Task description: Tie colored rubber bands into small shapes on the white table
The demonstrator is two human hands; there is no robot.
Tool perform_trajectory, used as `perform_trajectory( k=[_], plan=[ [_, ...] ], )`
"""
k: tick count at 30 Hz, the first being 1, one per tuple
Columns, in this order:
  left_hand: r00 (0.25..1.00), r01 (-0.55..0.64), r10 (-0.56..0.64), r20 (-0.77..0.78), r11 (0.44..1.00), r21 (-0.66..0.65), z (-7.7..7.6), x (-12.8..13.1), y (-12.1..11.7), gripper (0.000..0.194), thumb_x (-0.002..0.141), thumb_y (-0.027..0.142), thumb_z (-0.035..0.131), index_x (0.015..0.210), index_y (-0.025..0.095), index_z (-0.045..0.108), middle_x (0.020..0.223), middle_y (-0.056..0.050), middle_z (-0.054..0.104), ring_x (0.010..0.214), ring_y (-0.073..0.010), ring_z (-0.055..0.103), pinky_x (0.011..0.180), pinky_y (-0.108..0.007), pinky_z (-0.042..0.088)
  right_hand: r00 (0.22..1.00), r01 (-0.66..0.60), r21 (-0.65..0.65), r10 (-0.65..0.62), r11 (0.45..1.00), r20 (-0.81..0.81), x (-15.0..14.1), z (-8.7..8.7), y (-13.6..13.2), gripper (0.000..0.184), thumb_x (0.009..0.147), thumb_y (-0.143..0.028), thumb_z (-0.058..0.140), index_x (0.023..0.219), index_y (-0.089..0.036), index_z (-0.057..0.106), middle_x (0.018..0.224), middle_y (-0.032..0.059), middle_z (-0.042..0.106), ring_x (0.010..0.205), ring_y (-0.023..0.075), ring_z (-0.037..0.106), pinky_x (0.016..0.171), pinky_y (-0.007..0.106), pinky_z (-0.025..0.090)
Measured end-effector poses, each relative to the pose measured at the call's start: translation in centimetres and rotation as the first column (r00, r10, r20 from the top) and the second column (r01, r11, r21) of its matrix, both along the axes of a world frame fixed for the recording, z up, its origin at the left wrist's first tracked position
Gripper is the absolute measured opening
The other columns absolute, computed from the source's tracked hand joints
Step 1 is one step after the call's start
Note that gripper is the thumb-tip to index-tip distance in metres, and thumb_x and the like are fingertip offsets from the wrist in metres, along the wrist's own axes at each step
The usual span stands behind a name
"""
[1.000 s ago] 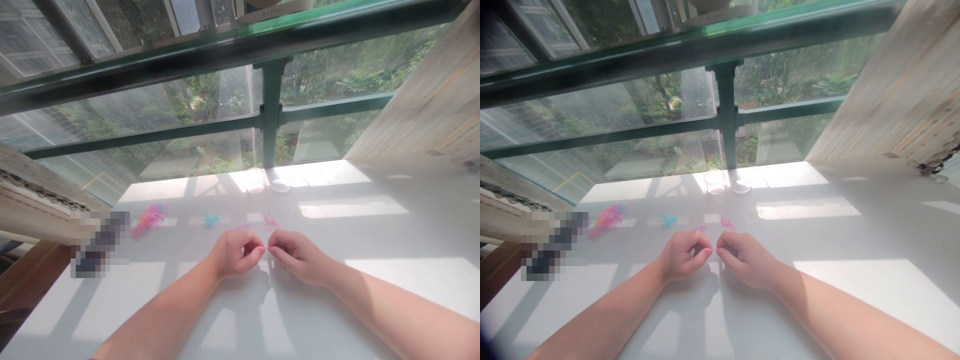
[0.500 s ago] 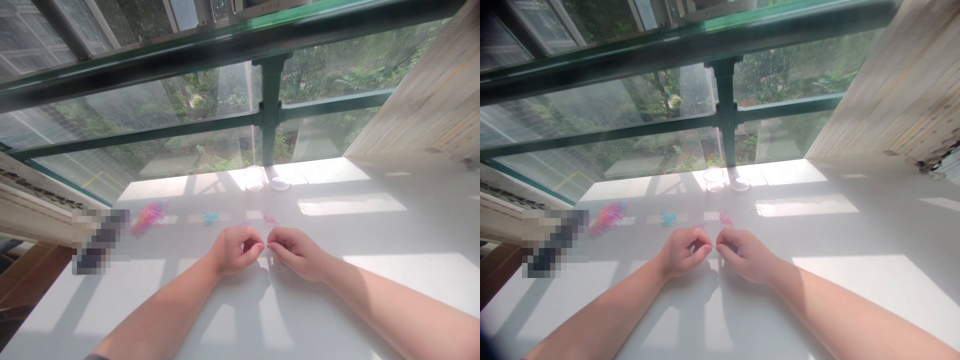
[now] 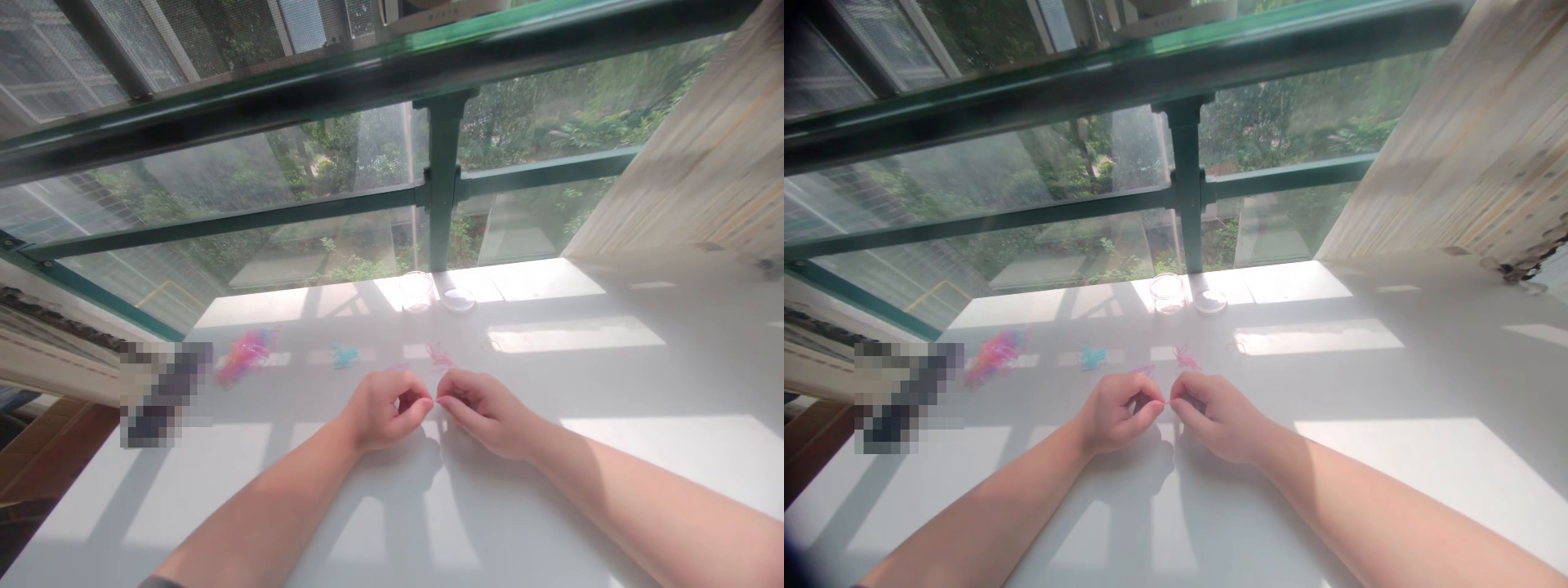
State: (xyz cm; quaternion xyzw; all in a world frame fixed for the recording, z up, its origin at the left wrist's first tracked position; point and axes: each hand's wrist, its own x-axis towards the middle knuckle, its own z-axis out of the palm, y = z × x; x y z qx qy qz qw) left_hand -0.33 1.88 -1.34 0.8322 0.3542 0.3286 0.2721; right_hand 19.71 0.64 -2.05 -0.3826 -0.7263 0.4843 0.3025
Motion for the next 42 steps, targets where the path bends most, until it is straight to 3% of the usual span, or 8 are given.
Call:
perform_trajectory(
  k=[42],
  plan=[
    [1.0,-0.006,0.006,0.013,0.999,-0.042,-0.05,-0.03,0.08,0.007,0.076,0.016,0.053,0.073,0.015,0.059,0.053,0.003,0.054,0.048,-0.006,0.044,0.05,-0.018,0.037,1.0,0.016,0.01,-0.016,1.0,0.011,0.01,-0.04,-0.06,0.017,0.09,-0.024,0.041,0.076,-0.018,0.048,0.058,-0.0037,0.044,0.053,0.0091,0.041,0.051,0.022,0.032]
  ],
)
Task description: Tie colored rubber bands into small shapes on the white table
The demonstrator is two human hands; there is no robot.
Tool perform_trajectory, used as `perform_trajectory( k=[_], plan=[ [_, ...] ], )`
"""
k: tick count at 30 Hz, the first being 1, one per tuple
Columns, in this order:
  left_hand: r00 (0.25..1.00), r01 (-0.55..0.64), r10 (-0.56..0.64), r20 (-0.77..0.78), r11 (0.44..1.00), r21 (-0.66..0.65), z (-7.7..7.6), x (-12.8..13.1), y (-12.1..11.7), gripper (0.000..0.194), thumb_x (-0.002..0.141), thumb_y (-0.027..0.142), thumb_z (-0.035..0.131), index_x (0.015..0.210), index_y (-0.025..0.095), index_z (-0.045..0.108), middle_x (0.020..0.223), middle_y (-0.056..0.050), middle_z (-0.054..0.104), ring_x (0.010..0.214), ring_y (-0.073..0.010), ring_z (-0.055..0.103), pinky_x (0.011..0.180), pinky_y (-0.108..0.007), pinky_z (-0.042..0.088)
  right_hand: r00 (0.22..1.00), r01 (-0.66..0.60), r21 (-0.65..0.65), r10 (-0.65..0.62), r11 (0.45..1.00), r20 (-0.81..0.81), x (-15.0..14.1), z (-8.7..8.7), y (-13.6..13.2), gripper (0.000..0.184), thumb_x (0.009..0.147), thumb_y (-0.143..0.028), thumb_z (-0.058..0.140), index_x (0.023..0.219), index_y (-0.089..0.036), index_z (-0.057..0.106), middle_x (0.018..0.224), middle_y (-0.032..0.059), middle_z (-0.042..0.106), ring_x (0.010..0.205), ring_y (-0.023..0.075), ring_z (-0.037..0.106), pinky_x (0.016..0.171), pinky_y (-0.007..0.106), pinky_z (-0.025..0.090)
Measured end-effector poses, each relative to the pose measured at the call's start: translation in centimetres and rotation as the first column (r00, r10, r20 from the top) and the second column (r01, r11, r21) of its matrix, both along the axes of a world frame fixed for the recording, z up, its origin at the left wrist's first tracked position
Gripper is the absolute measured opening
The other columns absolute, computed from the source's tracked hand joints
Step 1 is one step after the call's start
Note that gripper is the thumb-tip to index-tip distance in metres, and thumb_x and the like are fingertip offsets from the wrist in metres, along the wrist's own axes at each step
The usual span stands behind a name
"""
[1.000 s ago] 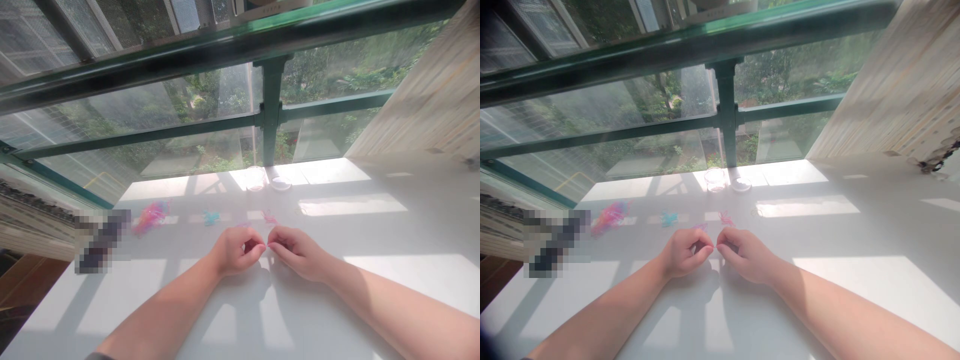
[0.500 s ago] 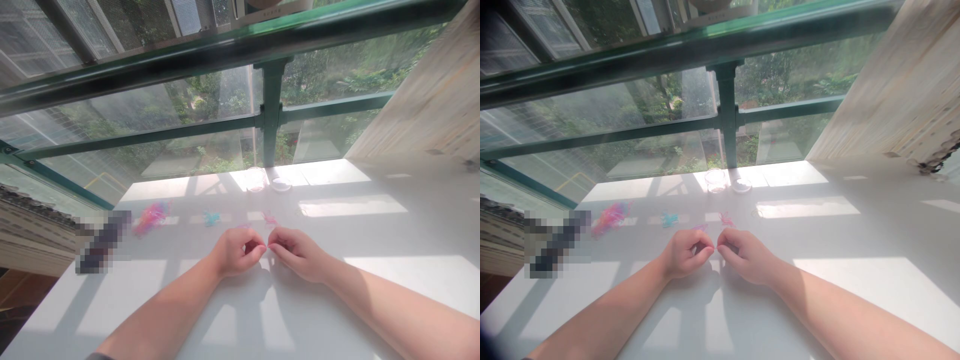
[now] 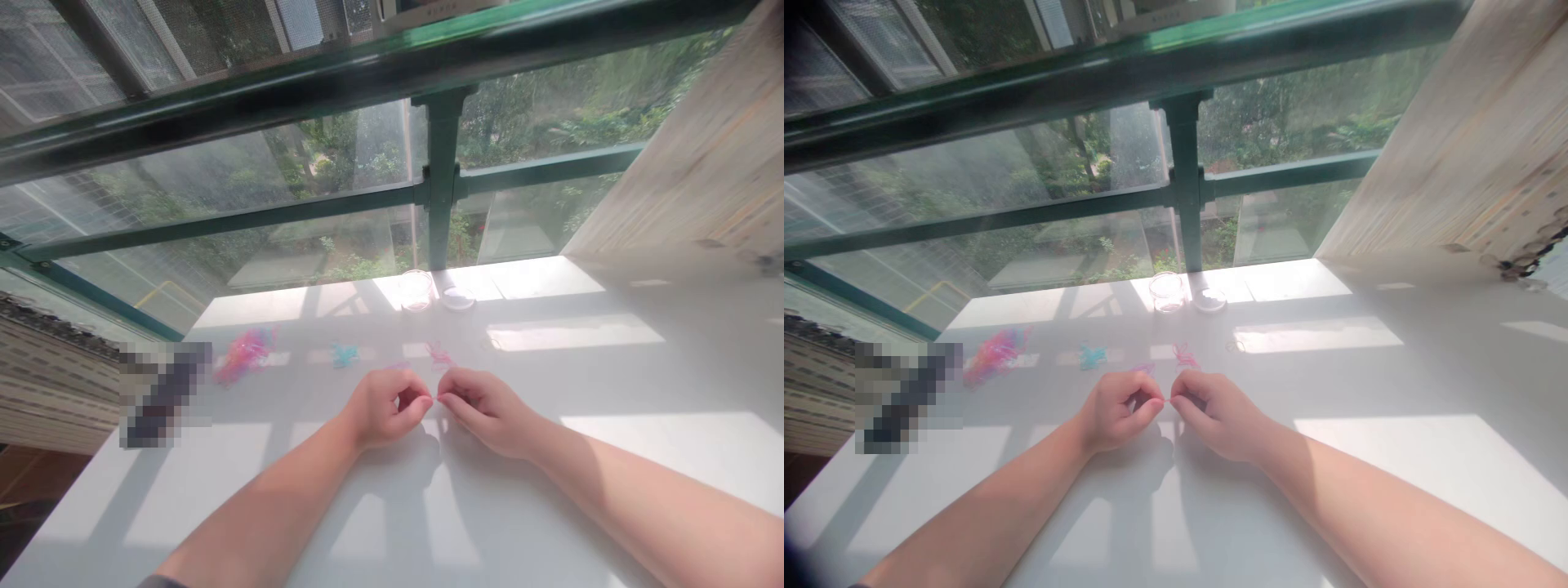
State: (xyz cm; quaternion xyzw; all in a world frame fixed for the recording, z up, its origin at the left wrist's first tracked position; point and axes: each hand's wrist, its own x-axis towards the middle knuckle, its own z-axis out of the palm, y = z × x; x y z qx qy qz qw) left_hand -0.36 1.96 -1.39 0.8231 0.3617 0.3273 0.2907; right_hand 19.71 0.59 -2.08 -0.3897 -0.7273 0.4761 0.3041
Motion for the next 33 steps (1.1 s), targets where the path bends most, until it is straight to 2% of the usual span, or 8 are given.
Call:
perform_trajectory(
  k=[10,33],
  plan=[
    [0.999,-0.035,0.036,0.022,0.998,-0.06,0.02,-0.07,0.16,0.008,0.077,0.018,0.054,0.072,0.014,0.058,0.055,0.002,0.054,0.05,-0.0061,0.043,0.05,-0.018,0.036,0.998,0.05,-0.019,-0.051,0.999,-0.035,-0.03,0.23,0.0,0.015,0.089,-0.021,0.042,0.075,-0.018,0.047,0.057,-0.0046,0.043,0.051,0.0083,0.038,0.05,0.022,0.031],
    [0.998,-0.047,0.051,0.033,0.994,-0.099,0.06,-0.03,0.23,0.009,0.077,0.018,0.053,0.07,0.014,0.057,0.056,0.003,0.052,0.049,-0.0057,0.04,0.049,-0.019,0.034,0.999,0.036,-0.003,-0.036,0.999,-0.028,0.09,0.18,0.1,0.011,0.086,-0.018,0.045,0.076,-0.018,0.049,0.058,-0.0045,0.043,0.053,0.0082,0.038,0.051,0.021,0.031]
  ],
)
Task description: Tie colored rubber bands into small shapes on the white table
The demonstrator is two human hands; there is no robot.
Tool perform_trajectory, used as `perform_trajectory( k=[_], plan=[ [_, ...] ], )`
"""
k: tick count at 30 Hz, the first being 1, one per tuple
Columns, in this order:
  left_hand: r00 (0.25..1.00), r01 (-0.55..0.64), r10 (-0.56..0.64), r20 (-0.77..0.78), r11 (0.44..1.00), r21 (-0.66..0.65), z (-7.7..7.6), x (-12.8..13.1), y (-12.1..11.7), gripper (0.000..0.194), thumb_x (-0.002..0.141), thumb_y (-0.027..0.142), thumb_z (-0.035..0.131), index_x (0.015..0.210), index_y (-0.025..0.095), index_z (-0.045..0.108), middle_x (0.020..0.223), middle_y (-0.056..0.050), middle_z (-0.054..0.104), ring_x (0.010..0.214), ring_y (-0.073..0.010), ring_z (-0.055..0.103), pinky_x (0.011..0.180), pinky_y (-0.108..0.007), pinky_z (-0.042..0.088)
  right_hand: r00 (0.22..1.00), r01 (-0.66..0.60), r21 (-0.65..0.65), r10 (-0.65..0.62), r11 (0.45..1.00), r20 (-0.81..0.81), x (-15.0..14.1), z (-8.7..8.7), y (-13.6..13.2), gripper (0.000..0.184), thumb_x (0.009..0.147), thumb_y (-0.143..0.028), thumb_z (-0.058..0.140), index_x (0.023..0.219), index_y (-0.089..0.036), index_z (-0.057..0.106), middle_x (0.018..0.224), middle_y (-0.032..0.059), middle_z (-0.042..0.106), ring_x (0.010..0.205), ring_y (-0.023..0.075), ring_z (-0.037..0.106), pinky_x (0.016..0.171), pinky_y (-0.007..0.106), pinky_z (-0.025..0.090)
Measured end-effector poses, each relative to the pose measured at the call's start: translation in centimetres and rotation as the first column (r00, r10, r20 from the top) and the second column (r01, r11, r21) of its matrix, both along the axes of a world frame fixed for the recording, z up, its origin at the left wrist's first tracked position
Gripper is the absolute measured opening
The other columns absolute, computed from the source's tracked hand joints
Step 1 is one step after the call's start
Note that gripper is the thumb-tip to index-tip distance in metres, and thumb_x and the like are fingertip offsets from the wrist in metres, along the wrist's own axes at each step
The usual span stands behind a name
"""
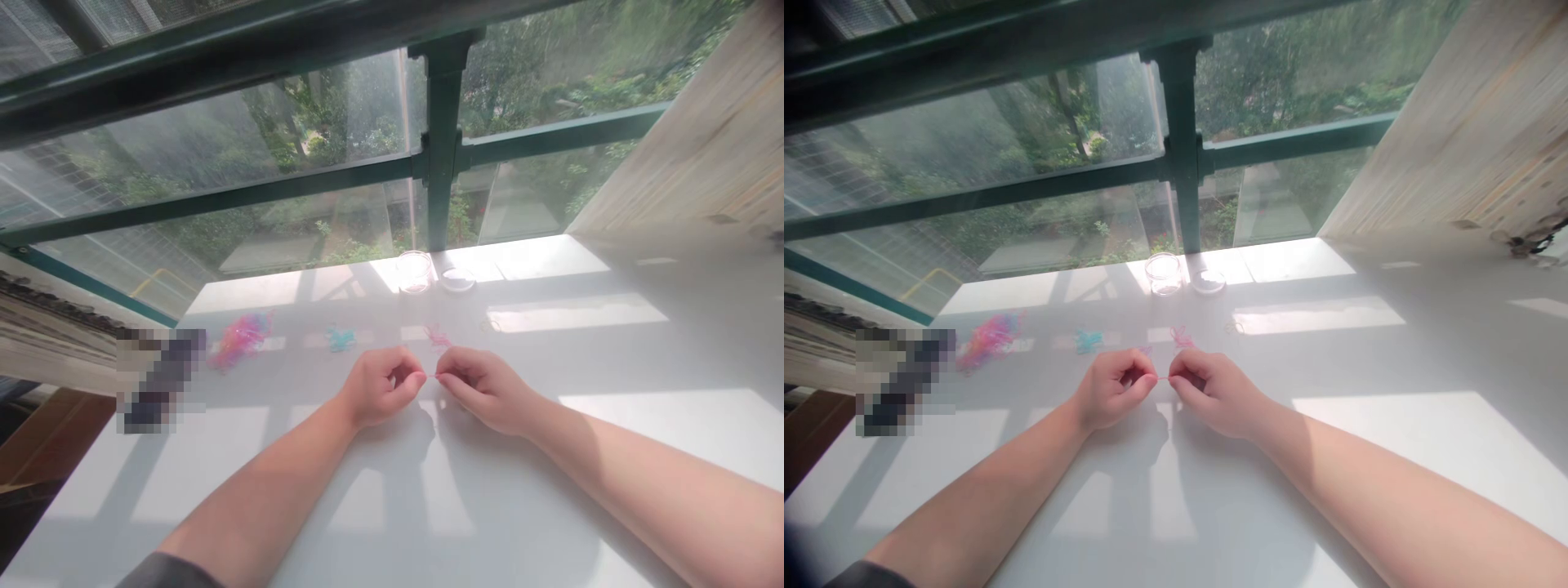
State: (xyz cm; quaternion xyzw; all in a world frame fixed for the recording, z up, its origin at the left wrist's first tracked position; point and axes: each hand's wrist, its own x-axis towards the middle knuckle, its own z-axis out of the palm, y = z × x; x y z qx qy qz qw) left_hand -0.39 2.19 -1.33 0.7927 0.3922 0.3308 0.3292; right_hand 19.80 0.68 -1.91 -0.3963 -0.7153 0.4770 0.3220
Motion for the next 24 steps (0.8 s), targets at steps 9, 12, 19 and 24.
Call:
perform_trajectory(
  k=[9,12,19,24],
  plan=[
    [1.0,0.004,-0.004,0.016,1.0,-0.001,-0.1,-0.09,0.09,0.008,0.077,0.018,0.053,0.07,0.015,0.056,0.056,0.003,0.052,0.048,-0.0053,0.038,0.049,-0.019,0.033,1.0,0.019,0.014,-0.019,1.0,0.002,-0.08,0.13,-0.07,0.011,0.085,-0.017,0.045,0.075,-0.018,0.049,0.057,-0.005,0.042,0.052,0.0077,0.036,0.049,0.021,0.03],
    [1.0,0.008,-0.008,0.019,1.0,-0.002,-0.04,-0.08,0.09,0.008,0.077,0.018,0.053,0.07,0.015,0.056,0.056,0.003,0.052,0.049,-0.0056,0.038,0.049,-0.019,0.033,1.0,0.017,0.014,-0.017,1.0,0.009,-0.09,0.19,-0.06,0.011,0.085,-0.018,0.045,0.075,-0.018,0.049,0.057,-0.0048,0.043,0.052,0.0079,0.037,0.05,0.021,0.031],
    [1.0,-0.004,0.004,0.009,1.0,-0.013,-0.01,-0.07,0.05,0.01,0.077,0.02,0.052,0.07,0.015,0.057,0.057,0.002,0.053,0.05,-0.0062,0.04,0.05,-0.019,0.035,1.0,0.014,0.014,-0.014,1.0,0.007,-0.13,0.24,-0.01,0.01,0.085,-0.019,0.046,0.076,-0.018,0.051,0.058,-0.0033,0.045,0.053,0.0091,0.039,0.05,0.022,0.032],
    [1.0,-0.007,0.007,0.007,1.0,-0.021,0.0,-0.1,0.09,0.01,0.077,0.021,0.053,0.07,0.014,0.057,0.055,0.002,0.053,0.049,-0.006,0.039,0.049,-0.019,0.034,1.0,0.014,0.012,-0.014,1.0,0.005,-0.09,0.27,-0.04,0.01,0.084,-0.019,0.046,0.075,-0.018,0.05,0.056,-0.0038,0.044,0.052,0.0089,0.038,0.05,0.022,0.032]
  ],
)
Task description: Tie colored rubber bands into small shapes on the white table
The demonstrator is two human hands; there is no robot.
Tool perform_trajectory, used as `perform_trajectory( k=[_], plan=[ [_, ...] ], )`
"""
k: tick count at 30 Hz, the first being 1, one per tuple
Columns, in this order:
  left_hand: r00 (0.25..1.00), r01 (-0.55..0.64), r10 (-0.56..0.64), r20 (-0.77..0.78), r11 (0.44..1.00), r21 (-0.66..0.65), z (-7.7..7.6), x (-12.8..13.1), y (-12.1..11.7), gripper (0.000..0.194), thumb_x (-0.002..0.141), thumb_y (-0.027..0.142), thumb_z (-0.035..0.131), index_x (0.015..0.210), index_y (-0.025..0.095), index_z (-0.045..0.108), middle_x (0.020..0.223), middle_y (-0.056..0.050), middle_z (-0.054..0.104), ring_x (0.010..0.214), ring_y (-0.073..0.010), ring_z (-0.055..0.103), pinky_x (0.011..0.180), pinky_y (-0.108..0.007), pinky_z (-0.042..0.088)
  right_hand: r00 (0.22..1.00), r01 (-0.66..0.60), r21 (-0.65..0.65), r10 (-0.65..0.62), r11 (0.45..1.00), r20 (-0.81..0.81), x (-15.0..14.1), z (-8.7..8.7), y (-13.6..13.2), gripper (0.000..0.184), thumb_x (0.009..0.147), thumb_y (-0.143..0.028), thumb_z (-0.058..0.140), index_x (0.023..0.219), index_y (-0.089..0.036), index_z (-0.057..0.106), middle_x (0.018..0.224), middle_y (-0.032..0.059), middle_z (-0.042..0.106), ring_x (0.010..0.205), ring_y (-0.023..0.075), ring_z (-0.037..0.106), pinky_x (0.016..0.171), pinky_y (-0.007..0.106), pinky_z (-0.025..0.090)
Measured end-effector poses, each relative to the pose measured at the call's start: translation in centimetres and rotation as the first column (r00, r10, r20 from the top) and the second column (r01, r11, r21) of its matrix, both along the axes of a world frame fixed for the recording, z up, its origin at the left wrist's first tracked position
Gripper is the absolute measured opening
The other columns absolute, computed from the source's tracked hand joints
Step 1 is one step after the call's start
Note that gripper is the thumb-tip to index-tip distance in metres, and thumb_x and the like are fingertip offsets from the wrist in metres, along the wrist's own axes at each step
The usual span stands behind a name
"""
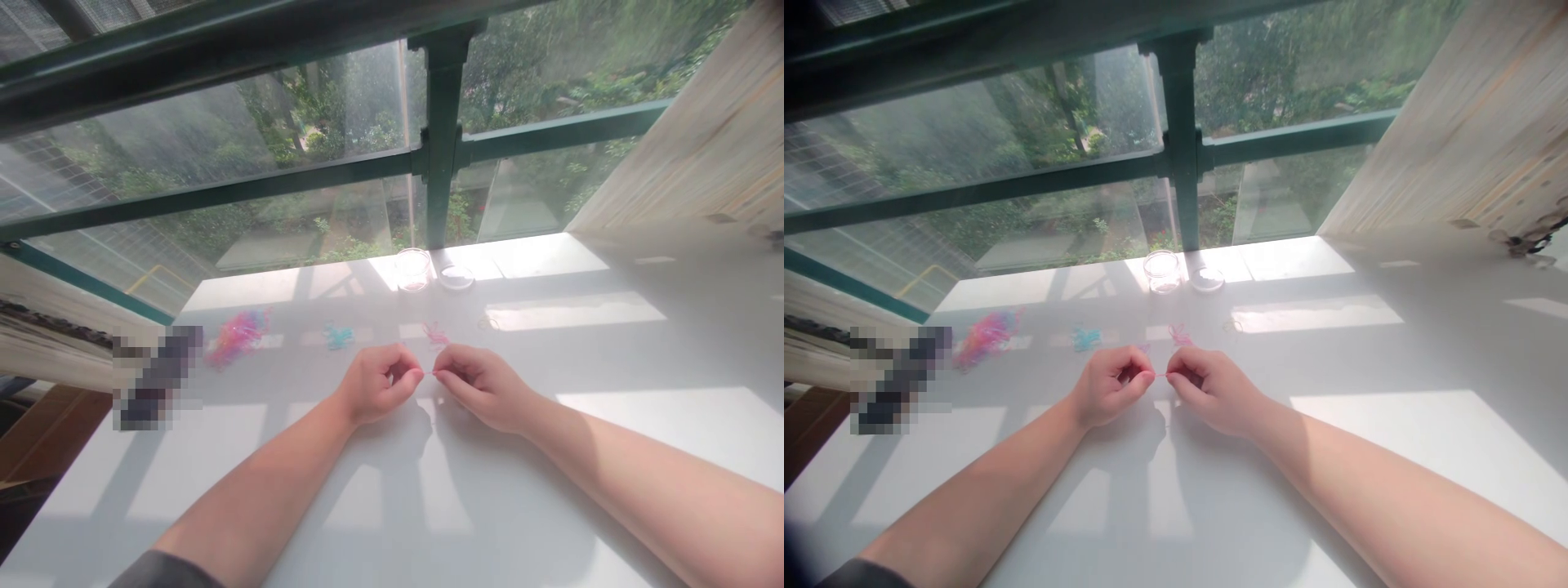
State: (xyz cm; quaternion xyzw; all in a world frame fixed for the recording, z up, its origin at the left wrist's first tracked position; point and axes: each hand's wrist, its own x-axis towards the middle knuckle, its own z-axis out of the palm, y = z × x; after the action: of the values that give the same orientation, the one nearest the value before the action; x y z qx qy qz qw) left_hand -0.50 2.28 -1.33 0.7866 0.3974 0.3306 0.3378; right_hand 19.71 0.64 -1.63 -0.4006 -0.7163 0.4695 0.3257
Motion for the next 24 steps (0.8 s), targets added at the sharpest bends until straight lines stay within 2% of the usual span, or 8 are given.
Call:
perform_trajectory(
  k=[7,11,16,20,22,24],
  plan=[
    [1.0,0.003,-0.003,-0.001,1.0,0.0,-0.1,0.0,-0.1,0.01,0.077,0.02,0.053,0.07,0.015,0.057,0.056,0.002,0.054,0.049,-0.0058,0.041,0.049,-0.019,0.035,1.0,0.013,-0.023,-0.013,1.0,0.001,-0.1,0.1,0.0,0.01,0.085,-0.02,0.045,0.077,-0.018,0.051,0.056,-0.0039,0.046,0.051,0.0093,0.041,0.05,0.022,0.033],
    [0.997,-0.017,0.024,-0.071,0.995,0.094,0.1,-0.7,0.6,0.011,0.078,0.021,0.052,0.071,0.015,0.058,0.057,0.002,0.055,0.049,-0.0065,0.043,0.051,-0.019,0.036,0.999,0.043,-0.032,-0.044,0.999,-0.02,-0.1,0.1,-0.1,0.008,0.083,-0.019,0.045,0.077,-0.019,0.05,0.056,-0.0041,0.045,0.051,0.0093,0.041,0.05,0.022,0.033],
    [0.962,-0.115,0.174,-0.211,0.957,0.267,0.3,-2.2,2.3,0.012,0.079,0.022,0.053,0.074,0.017,0.062,0.061,0.0,0.057,0.055,-0.009,0.046,0.056,-0.022,0.039,0.977,0.207,-0.025,-0.208,0.978,-0.046,0.0,0.0,0.0,0.006,0.079,-0.017,0.047,0.074,-0.019,0.048,0.056,-0.0042,0.043,0.049,0.009,0.038,0.048,0.022,0.031],
    [0.94,-0.081,0.175,-0.292,0.948,0.307,0.0,-2.5,2.7,0.015,0.081,0.023,0.051,0.076,0.018,0.064,0.06,0.0,0.054,0.058,-0.0105,0.048,0.061,-0.023,0.04,0.94,0.337,0.005,-0.336,0.941,-0.059,0.1,-0.2,0.4,0.005,0.073,-0.016,0.045,0.07,-0.018,0.047,0.055,-0.0045,0.039,0.05,0.0091,0.035,0.048,0.022,0.028],
    [0.937,-0.04,0.151,-0.314,0.942,0.333,0.0,-2.3,2.7,0.016,0.081,0.023,0.051,0.076,0.018,0.065,0.058,0.001,0.052,0.059,-0.0108,0.049,0.061,-0.023,0.04,0.949,0.31,0.009,-0.308,0.951,-0.062,0.3,-0.3,0.6,0.008,0.07,-0.014,0.042,0.064,-0.018,0.043,0.054,-0.0046,0.036,0.05,0.0089,0.033,0.047,0.022,0.026],
    [0.933,-0.023,0.146,-0.329,0.936,0.352,0.0,-2.0,2.8,0.016,0.082,0.023,0.051,0.076,0.018,0.065,0.057,0.001,0.051,0.059,-0.0109,0.049,0.061,-0.023,0.039,0.987,0.154,0.006,-0.154,0.988,-0.04,0.3,-0.3,0.6,0.013,0.068,-0.012,0.039,0.058,-0.019,0.035,0.052,-0.005,0.03,0.05,0.0084,0.029,0.047,0.022,0.023]
  ],
)
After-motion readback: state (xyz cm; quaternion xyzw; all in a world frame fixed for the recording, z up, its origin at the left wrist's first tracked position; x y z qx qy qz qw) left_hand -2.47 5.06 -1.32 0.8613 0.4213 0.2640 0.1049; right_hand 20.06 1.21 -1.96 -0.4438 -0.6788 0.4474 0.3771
